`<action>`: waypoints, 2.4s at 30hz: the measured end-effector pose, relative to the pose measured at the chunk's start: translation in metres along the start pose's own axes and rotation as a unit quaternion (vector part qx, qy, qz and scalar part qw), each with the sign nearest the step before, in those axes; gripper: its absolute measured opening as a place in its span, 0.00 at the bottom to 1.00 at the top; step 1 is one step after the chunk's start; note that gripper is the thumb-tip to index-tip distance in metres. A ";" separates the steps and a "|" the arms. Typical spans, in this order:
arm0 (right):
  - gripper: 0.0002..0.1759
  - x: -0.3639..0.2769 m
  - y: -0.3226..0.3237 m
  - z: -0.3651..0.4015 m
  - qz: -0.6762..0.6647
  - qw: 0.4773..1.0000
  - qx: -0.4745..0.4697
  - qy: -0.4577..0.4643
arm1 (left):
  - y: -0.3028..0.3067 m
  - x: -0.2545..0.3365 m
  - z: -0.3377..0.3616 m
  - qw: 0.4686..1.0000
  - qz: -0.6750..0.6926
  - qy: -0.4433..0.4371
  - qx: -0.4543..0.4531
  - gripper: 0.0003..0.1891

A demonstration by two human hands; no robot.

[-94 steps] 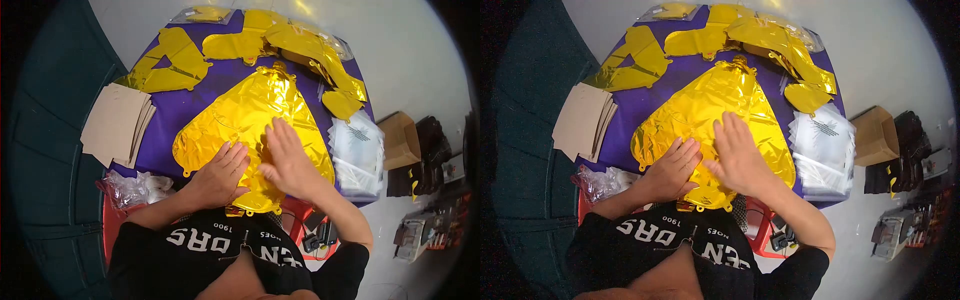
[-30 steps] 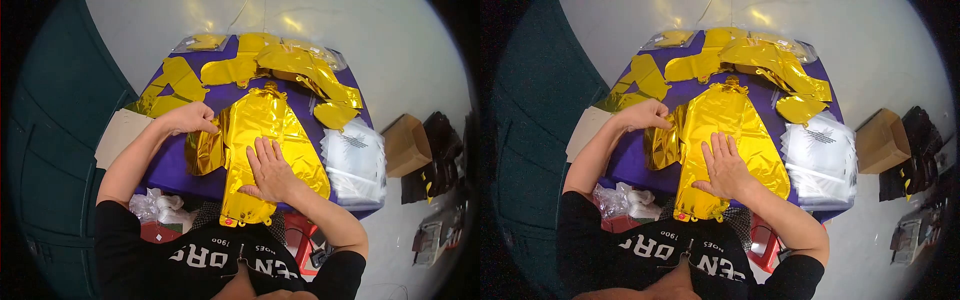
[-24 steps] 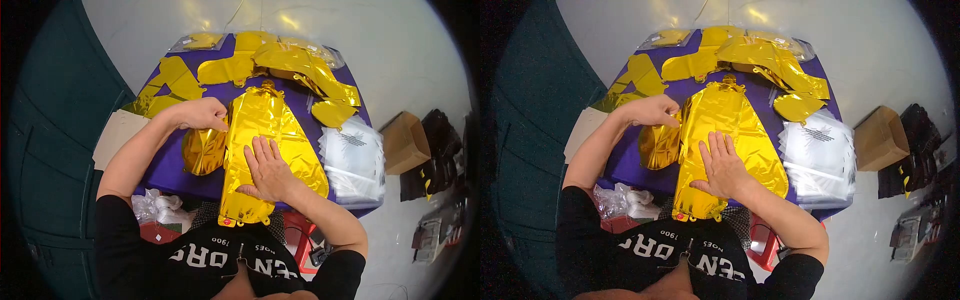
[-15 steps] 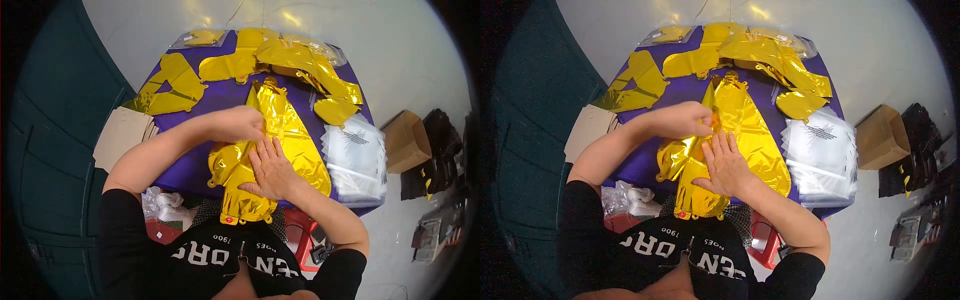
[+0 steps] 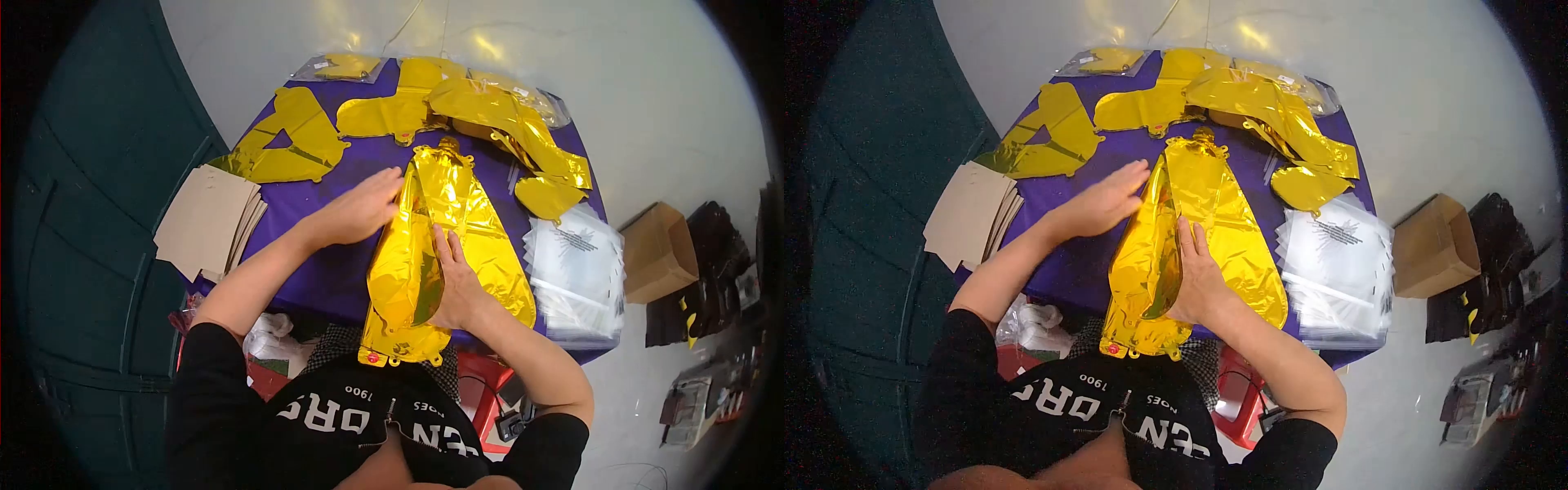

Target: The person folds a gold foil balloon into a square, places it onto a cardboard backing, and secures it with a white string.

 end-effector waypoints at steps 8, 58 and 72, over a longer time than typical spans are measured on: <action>0.48 0.001 -0.003 0.002 -0.014 0.999 0.024 0.030 | -0.054 0.003 0.004 0.986 -0.146 -0.025 -0.083 0.39; 0.35 -0.001 0.049 0.043 -0.089 0.991 0.093 -0.025 | -0.078 0.024 0.010 0.980 -0.151 -0.116 -0.057 0.35; 0.15 0.052 0.033 0.149 0.101 0.908 -0.059 -0.402 | -0.075 0.029 0.011 0.985 -0.137 -0.088 -0.055 0.46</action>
Point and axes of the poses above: each hand's wrist, its own z-axis away from the middle knuckle, its own y-axis out of the back of the hand, x = y × z, the point moved 7 cm from there along -z, towards the middle knuckle, and after that the axes turned 11 degrees about z, right-handed, at the moved point
